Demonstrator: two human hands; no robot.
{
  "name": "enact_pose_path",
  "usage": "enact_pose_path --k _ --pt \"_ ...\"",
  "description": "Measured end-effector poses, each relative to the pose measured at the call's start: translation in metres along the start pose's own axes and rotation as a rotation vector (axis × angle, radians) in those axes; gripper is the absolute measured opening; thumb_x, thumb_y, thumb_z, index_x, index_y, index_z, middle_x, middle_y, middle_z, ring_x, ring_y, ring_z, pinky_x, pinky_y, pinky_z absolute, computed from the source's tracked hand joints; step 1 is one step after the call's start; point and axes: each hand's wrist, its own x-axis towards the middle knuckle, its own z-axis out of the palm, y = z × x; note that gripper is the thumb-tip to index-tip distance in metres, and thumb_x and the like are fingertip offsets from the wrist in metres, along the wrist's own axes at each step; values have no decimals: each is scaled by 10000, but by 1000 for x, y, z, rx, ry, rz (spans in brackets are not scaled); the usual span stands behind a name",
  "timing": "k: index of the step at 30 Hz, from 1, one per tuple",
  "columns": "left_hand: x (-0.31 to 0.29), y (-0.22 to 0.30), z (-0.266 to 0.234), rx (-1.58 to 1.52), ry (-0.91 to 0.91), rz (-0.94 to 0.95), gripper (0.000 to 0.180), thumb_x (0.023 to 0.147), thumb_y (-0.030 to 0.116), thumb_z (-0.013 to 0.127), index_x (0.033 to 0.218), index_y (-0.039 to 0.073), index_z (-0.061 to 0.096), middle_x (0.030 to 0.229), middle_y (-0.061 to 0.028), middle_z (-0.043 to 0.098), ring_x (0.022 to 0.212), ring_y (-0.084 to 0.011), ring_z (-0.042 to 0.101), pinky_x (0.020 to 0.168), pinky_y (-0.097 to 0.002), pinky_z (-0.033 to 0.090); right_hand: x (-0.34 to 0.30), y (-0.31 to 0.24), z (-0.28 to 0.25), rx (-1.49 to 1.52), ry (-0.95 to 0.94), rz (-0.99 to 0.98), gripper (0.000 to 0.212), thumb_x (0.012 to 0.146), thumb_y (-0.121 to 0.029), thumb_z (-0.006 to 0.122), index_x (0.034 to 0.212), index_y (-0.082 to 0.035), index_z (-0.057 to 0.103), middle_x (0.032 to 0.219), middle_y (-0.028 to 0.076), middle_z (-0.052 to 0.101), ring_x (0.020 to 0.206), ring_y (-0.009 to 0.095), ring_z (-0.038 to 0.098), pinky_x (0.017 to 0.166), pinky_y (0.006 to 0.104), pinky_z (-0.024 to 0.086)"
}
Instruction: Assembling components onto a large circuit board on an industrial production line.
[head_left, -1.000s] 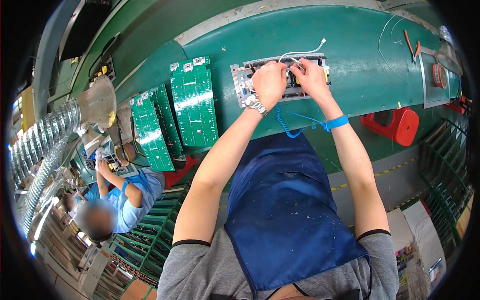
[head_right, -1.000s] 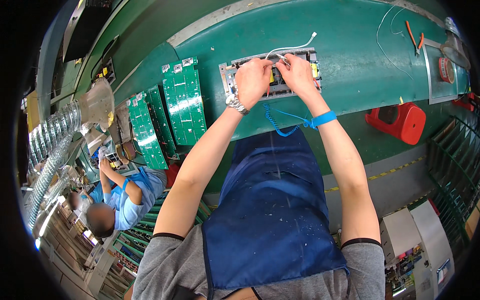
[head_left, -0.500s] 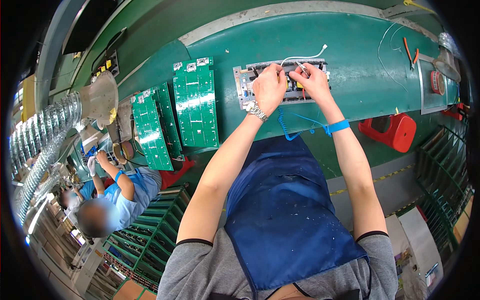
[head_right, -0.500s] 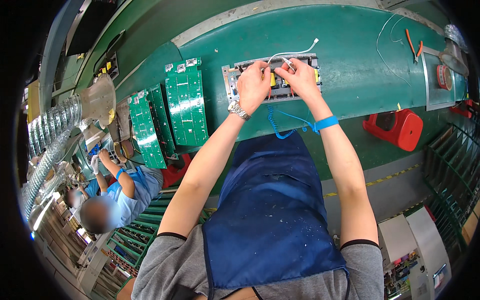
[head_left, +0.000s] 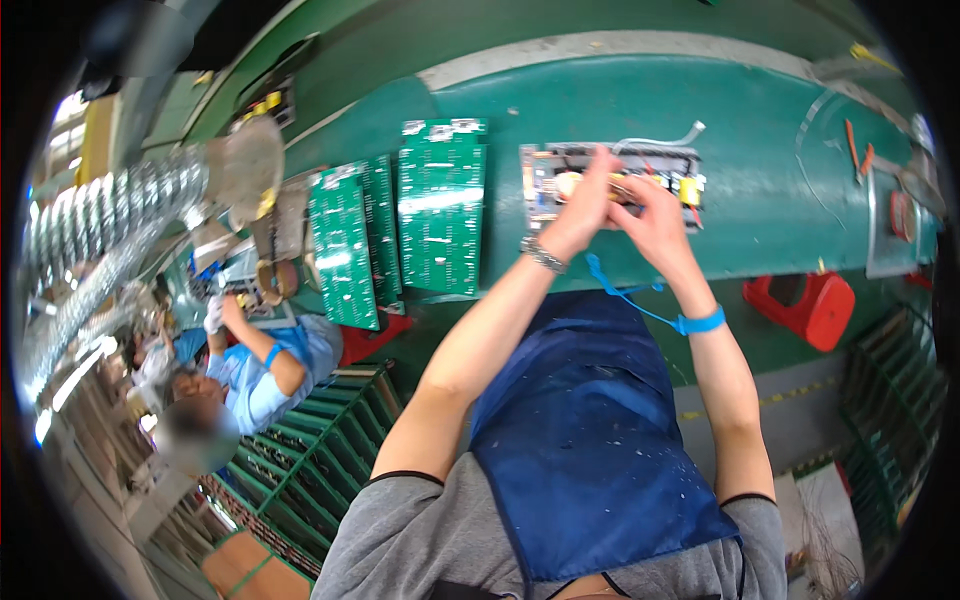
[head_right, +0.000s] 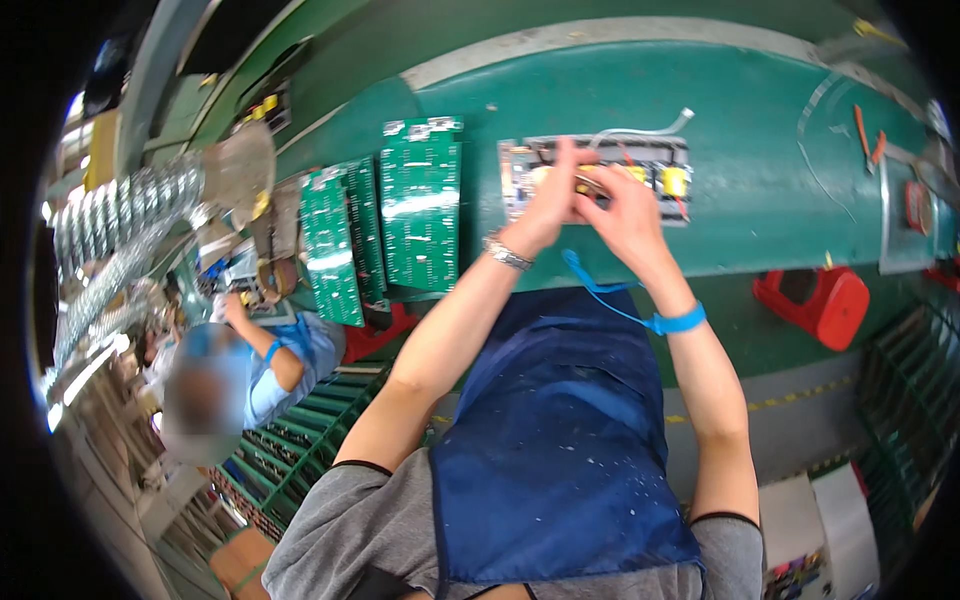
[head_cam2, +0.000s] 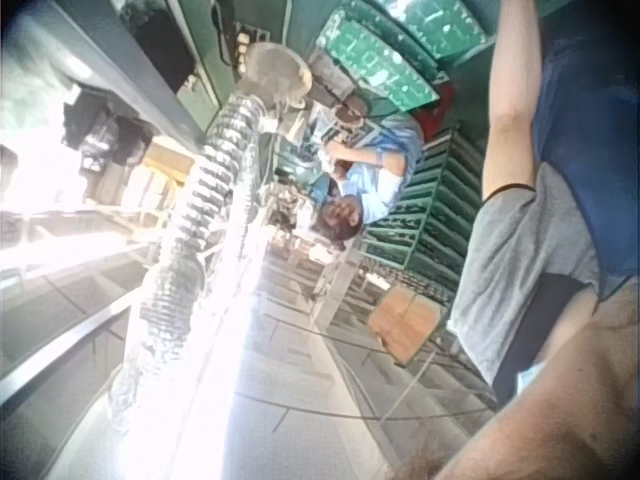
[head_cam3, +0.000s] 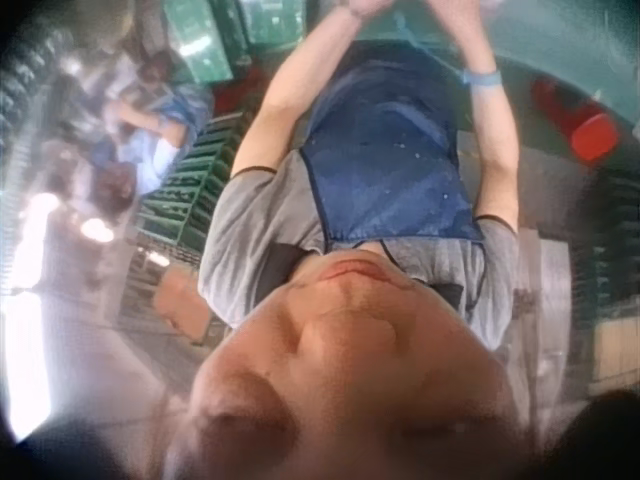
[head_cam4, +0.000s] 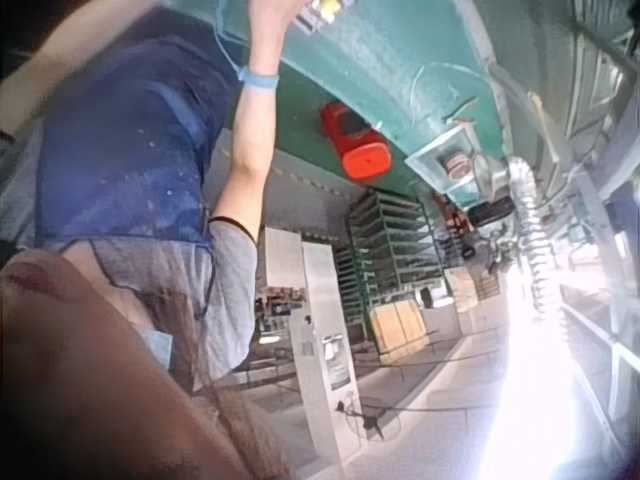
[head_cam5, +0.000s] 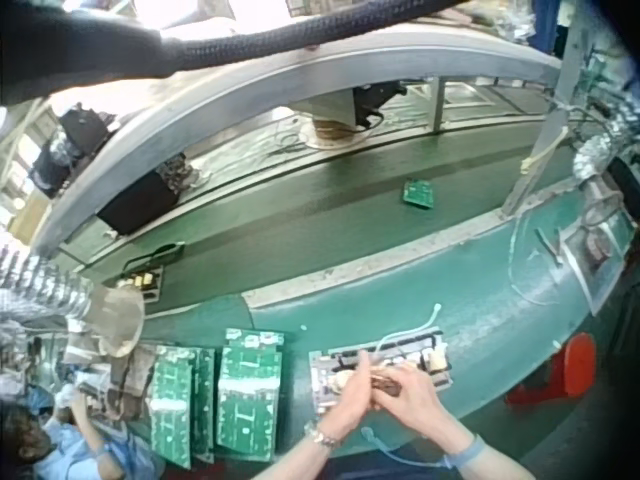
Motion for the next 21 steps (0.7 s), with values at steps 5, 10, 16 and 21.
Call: enact_pose_path --k 5,10,16,21 --pt "0 -10 -5 41 -96 53 833 958 745 204 1225 50 579 798 -27 605 528 -100 500 446 -228 348 1 -5 -8 406 -170 325 205 837 -102 736 1019 -29 674 866 26 670 767 94 624 673 284 503" --pt "-1 -12 -7 162 59 296 554 997 513 448 917 7 658 665 -46 599 531 -137 539 497 -294 418 8 20 -19 238 31 181 225 867 -139 725 1065 -38 691 834 0 668 753 80 602 683 262 487" --pt "12 -4 2 882 430 684 361 744 178 793 1054 51 659 1093 -143 552 882 -310 655 744 -438 543 41 48 -45 37 108 210 287 869 -291 729 915 -9 708 755 60 699 692 96 614 649 285 492" --pt "29 -9 4 920 353 627 236 761 171 771 972 90 703 1036 -96 600 904 -299 652 770 -435 523 55 46 -42 -122 62 296 316 883 -325 680 896 -9 668 722 115 682 680 216 670 636 349 502"
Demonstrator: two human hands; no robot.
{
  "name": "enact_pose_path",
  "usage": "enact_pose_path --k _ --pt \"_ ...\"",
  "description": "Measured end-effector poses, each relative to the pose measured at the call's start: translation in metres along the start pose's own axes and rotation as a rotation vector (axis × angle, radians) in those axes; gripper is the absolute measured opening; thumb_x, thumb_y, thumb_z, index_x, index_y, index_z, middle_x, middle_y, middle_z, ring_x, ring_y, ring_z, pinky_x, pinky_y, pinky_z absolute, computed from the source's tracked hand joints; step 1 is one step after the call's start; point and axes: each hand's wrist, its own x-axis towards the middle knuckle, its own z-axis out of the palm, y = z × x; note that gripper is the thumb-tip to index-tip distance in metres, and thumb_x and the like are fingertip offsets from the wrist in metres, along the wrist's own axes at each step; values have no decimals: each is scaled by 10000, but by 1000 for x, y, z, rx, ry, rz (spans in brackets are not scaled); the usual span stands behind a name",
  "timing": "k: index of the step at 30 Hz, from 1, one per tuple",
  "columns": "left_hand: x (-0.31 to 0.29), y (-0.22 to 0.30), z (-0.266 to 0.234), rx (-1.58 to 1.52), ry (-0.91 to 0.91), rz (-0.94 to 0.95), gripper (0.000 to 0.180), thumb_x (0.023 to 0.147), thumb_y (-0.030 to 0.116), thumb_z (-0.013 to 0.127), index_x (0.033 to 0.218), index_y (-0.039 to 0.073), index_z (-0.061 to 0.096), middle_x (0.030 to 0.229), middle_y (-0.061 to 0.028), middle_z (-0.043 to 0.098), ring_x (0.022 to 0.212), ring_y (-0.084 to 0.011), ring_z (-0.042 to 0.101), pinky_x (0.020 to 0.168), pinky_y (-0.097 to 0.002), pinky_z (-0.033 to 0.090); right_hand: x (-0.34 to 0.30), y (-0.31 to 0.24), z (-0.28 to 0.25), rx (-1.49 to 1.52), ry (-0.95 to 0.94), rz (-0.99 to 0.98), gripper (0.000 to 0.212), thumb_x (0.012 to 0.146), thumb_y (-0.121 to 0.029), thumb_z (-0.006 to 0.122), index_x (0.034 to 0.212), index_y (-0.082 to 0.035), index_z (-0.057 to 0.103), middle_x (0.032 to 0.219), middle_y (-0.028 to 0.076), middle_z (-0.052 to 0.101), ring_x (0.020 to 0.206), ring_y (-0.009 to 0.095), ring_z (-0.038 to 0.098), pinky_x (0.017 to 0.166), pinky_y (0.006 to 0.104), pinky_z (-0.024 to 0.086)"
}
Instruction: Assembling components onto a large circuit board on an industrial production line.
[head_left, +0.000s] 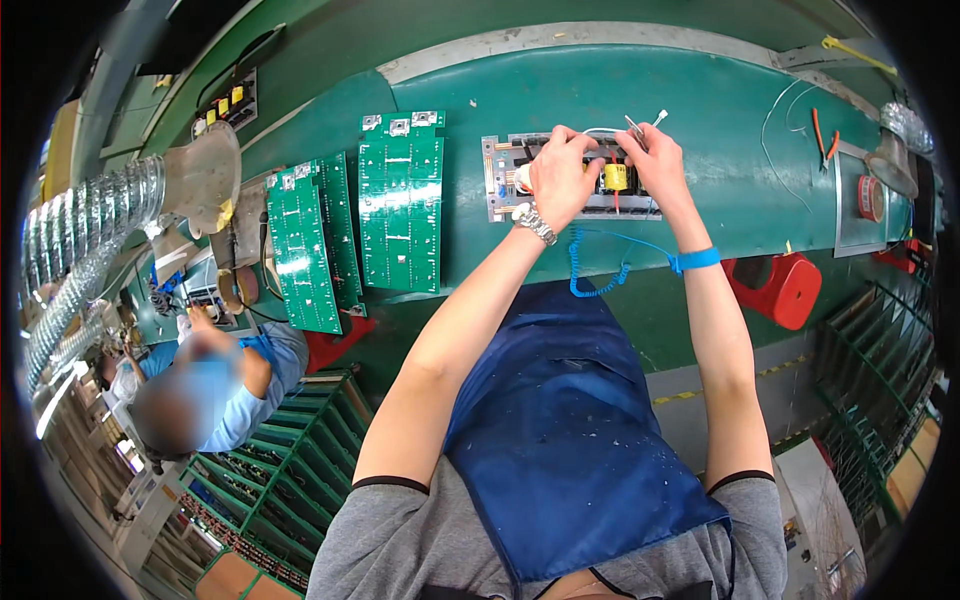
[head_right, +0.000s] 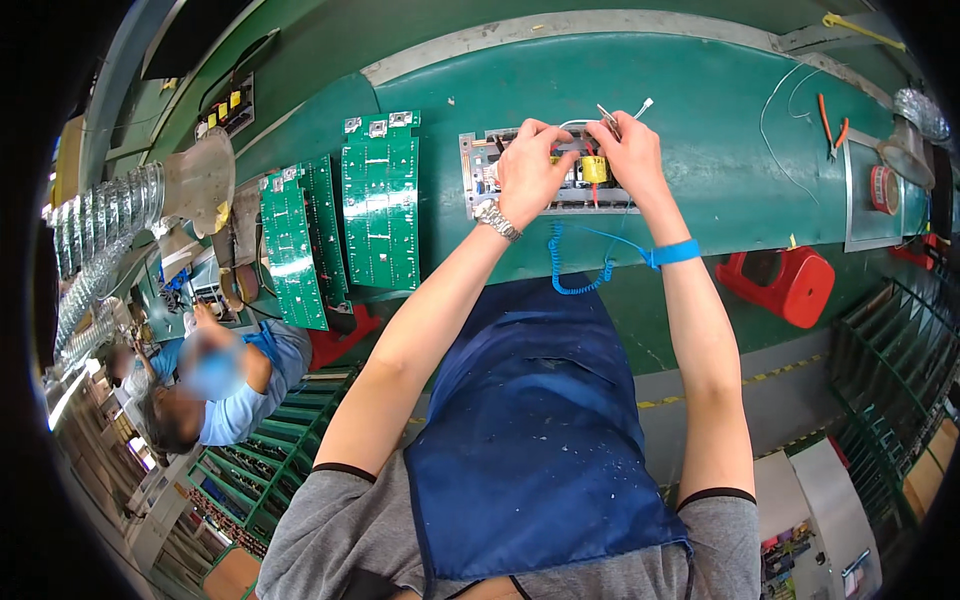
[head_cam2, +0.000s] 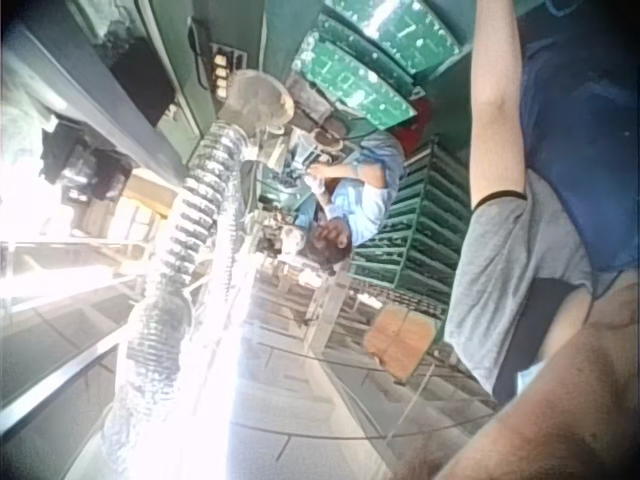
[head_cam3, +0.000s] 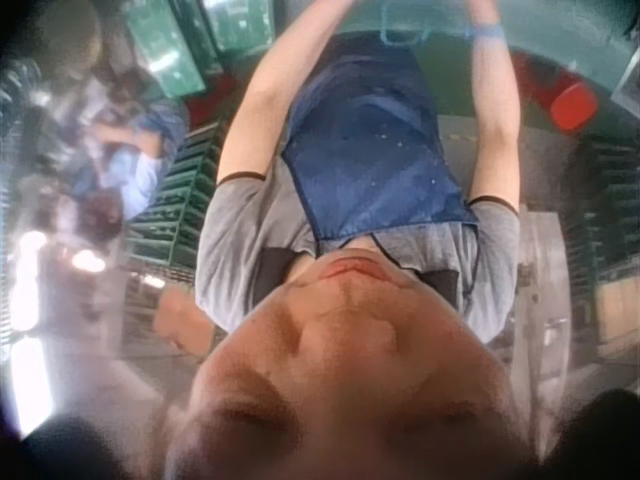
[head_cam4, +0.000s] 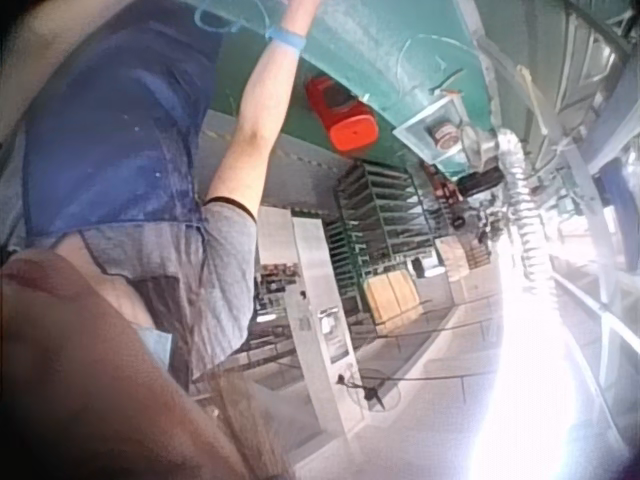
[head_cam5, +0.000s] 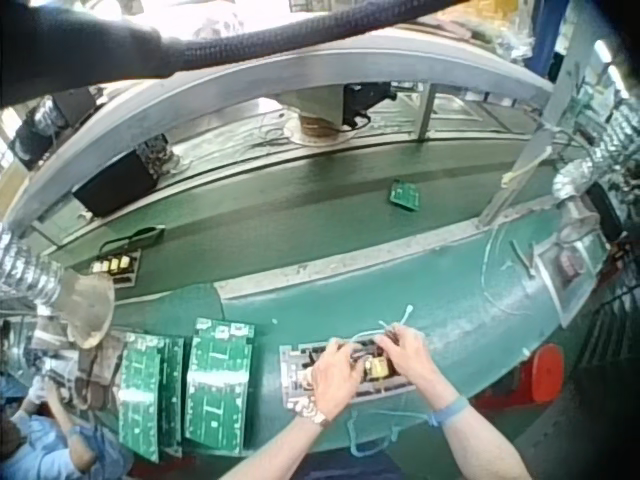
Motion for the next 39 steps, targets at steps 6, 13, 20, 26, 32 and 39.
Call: enact_pose_path --k 6,13,20,26,32,39 --pt "10 -3 11 -8 -3 34 150 815 261 743 927 166 773 956 -53 667 810 -246 664 714 -391 518 0 5 1 -37 9 -112 284 919 -292 620 948 -11 646 752 141 679 721 274 670 679 381 501" --pt "11 -4 16 -66 51 -23 114 808 251 735 851 156 781 861 -55 669 810 -251 654 718 -397 513 4 -8 -2 22 -34 -53 332 892 -323 662 874 7 639 720 175 658 667 333 647 627 393 496" --pt "7 -3 27 -114 110 -19 89 766 197 719 766 111 742 795 -88 640 813 -303 638 704 -436 513 2 -14 3 -141 -46 -229 305 888 -266 678 832 22 596 713 198 631 640 341 629 580 404 470" --pt "2 1 18 -221 122 -119 136 774 164 728 875 75 710 854 -96 694 810 -309 674 705 -430 523 2 -18 9 -170 -72 -301 248 894 -219 666 872 12 577 751 190 641 688 384 623 598 435 463" --pt "-3 -6 11 -232 83 -177 269 808 142 713 1056 54 661 915 -133 729 832 -314 706 733 -416 540 1 -30 16 -465 -96 -337 180 871 -166 665 925 -17 579 797 181 644 778 402 637 646 496 473" --pt "-5 -5 9 -234 60 -137 247 810 90 678 1053 60 646 911 -127 717 862 -326 692 757 -442 540 7 0 16 -539 -80 -277 245 796 -170 729 928 3 616 821 202 679 812 411 656 691 503 513"
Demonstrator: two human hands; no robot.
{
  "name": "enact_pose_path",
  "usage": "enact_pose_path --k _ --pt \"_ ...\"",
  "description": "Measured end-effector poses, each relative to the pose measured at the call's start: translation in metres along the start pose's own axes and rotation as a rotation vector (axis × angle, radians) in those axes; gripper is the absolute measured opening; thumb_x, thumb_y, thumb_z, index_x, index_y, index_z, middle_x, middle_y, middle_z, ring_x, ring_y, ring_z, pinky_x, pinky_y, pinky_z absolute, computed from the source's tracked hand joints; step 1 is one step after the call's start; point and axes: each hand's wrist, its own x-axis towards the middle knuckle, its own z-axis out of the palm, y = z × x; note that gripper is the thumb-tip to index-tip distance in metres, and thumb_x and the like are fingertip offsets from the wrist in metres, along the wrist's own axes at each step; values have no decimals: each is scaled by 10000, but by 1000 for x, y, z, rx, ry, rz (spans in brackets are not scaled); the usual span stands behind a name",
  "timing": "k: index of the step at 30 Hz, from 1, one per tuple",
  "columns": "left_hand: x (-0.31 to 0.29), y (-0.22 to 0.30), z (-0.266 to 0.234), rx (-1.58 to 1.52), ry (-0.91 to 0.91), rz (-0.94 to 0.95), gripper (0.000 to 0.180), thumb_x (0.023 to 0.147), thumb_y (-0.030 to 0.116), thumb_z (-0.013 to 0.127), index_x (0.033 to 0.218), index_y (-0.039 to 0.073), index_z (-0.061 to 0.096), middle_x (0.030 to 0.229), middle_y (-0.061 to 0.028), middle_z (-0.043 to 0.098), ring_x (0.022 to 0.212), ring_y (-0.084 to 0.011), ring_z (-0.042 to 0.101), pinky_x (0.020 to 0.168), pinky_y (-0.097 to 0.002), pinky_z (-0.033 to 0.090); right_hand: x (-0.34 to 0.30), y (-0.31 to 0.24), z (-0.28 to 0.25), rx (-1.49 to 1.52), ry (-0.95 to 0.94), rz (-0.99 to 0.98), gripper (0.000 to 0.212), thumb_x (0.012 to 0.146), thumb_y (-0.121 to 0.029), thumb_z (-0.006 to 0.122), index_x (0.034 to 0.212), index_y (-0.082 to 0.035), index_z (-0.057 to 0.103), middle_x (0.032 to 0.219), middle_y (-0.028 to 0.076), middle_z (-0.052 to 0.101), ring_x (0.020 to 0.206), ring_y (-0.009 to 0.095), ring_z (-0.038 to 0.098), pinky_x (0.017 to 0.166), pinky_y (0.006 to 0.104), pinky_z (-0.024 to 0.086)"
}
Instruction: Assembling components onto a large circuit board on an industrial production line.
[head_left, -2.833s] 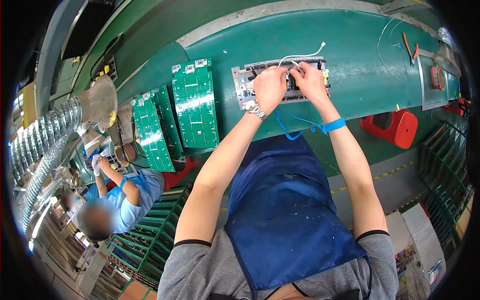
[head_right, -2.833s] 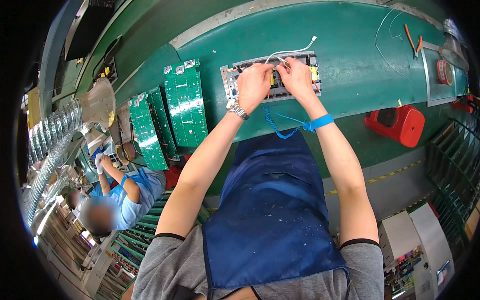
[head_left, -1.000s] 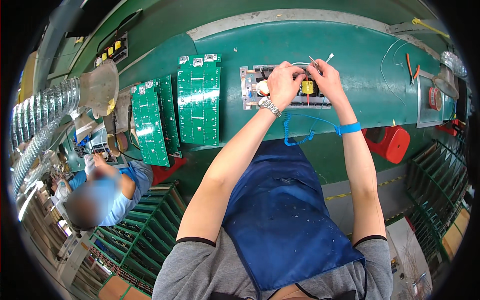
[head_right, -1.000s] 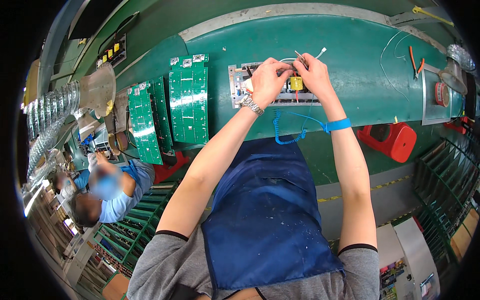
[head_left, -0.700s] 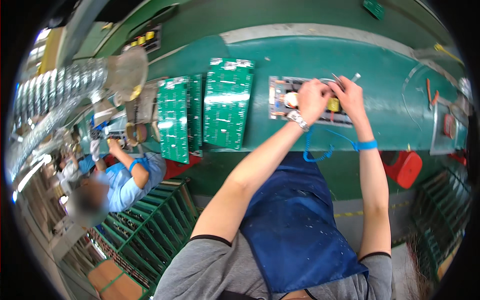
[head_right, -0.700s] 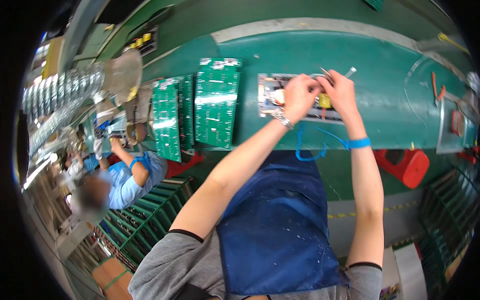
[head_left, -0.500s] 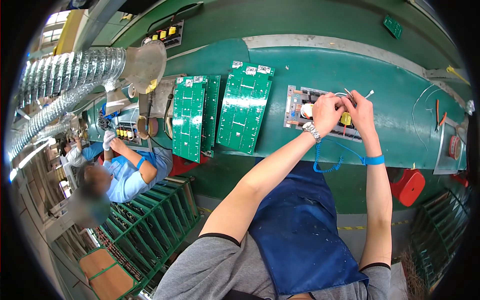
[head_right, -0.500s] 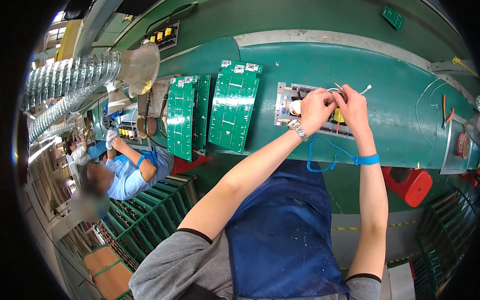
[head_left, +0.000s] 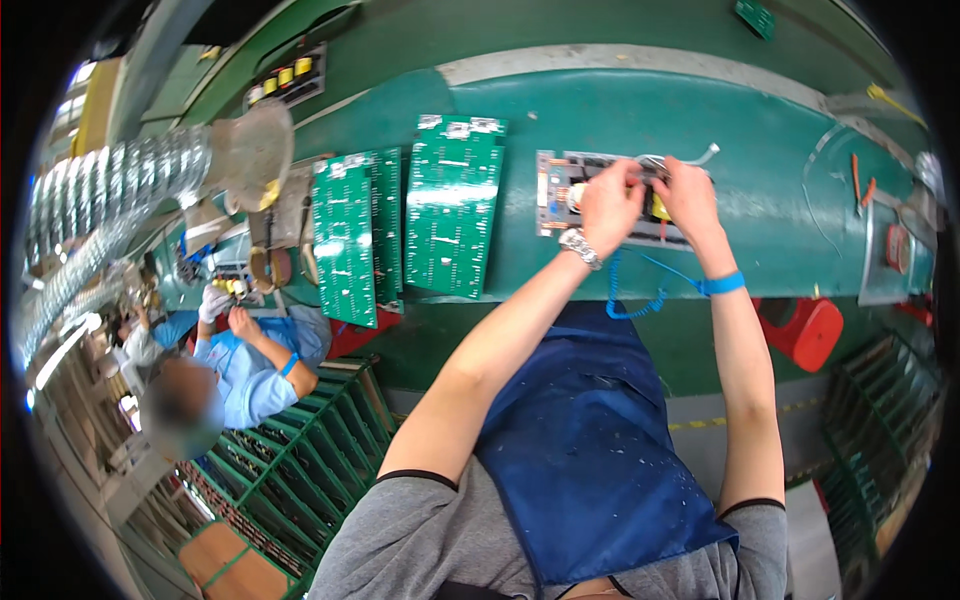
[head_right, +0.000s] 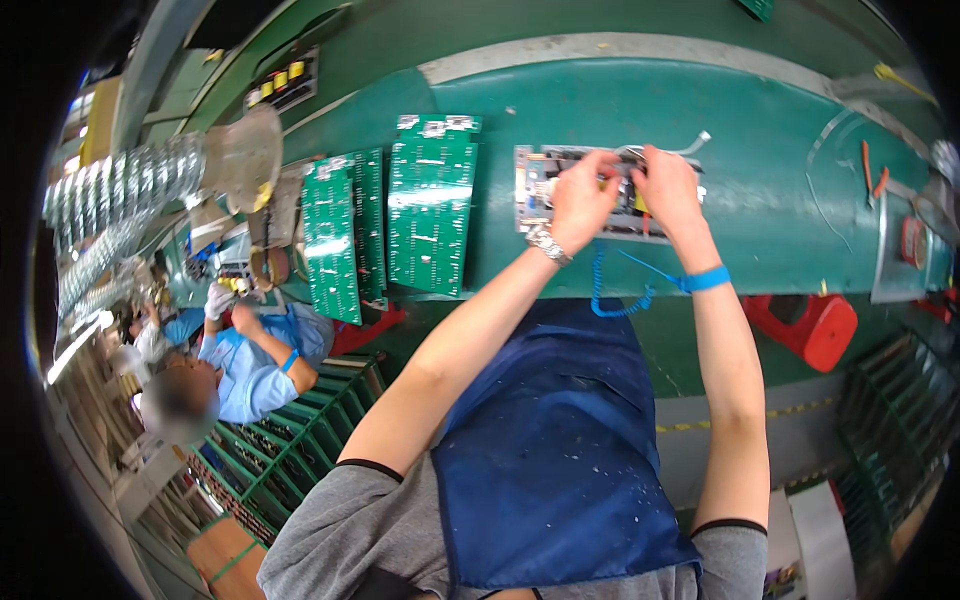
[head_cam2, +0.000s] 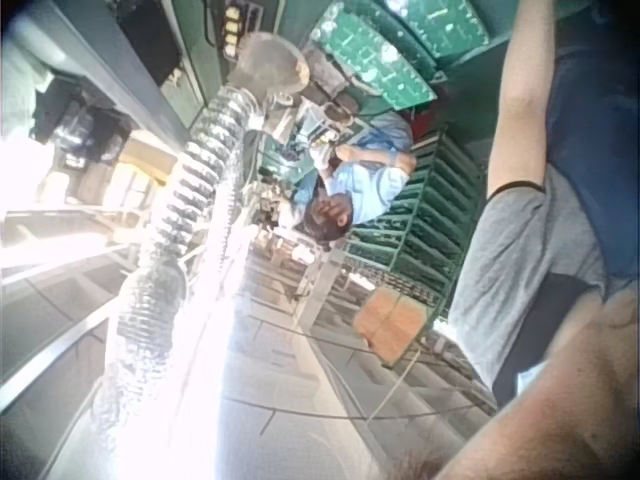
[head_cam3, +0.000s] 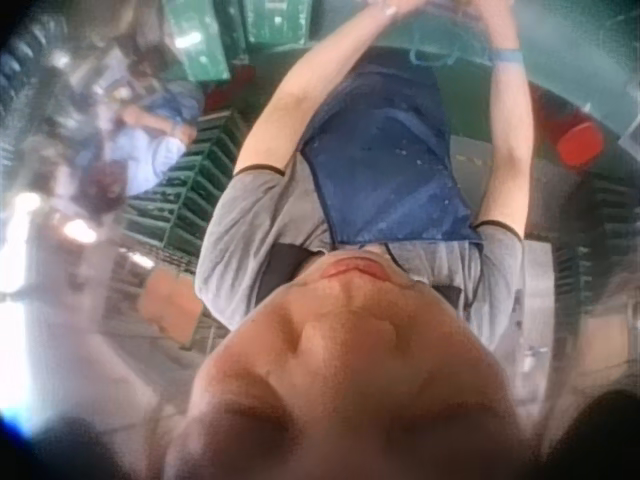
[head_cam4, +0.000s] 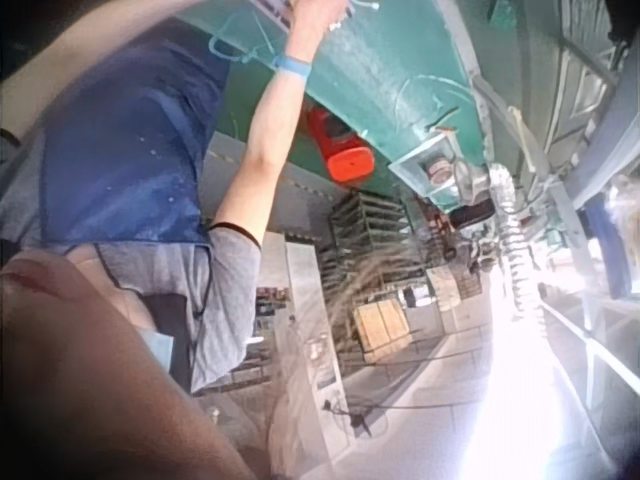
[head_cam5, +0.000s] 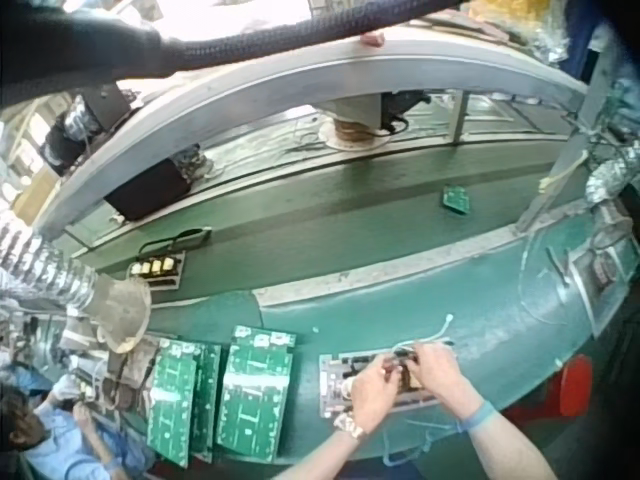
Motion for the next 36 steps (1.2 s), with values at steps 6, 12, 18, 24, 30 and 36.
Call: enact_pose_path --k 6,12,18,24,30,36 --pt "-3 4 -10 101 -28 82 281 807 113 707 1083 80 669 1041 -103 649 911 -305 669 772 -423 530 -16 -8 -34 347 30 125 297 774 -172 776 968 15 651 764 162 680 715 322 684 658 408 534" --pt "4 11 0 127 -26 192 197 821 161 717 1006 92 708 1016 -103 635 874 -315 663 732 -431 529 -30 3 -10 435 271 29 174 831 -148 712 946 -20 688 873 171 673 803 338 667 696 432 518" --pt "4 0 -15 195 -3 166 226 840 188 709 1049 103 706 1037 -106 643 850 -315 674 741 -427 533 -32 8 -3 249 214 35 159 859 -160 678 936 -22 687 876 180 650 808 401 638 702 467 505" --pt "-2 0 -22 244 23 199 272 841 263 725 1047 87 702 1022 -97 658 846 -305 679 727 -424 535 -49 4 -6 415 256 148 188 858 -178 691 935 -8 674 816 169 661 717 308 652 654 416 505" --pt "2 6 -13 346 65 107 248 849 310 719 833 63 711 823 -81 690 761 -282 681 662 -399 528 -55 -13 4 418 281 254 228 844 -177 720 1010 -26 678 775 116 660 698 246 645 659 383 505" --pt "-2 3 -12 258 47 170 159 851 222 705 860 64 714 858 -93 674 765 -303 674 682 -419 525 -34 5 23 519 341 188 259 860 -236 711 1029 -41 719 831 131 684 773 257 656 707 370 506"
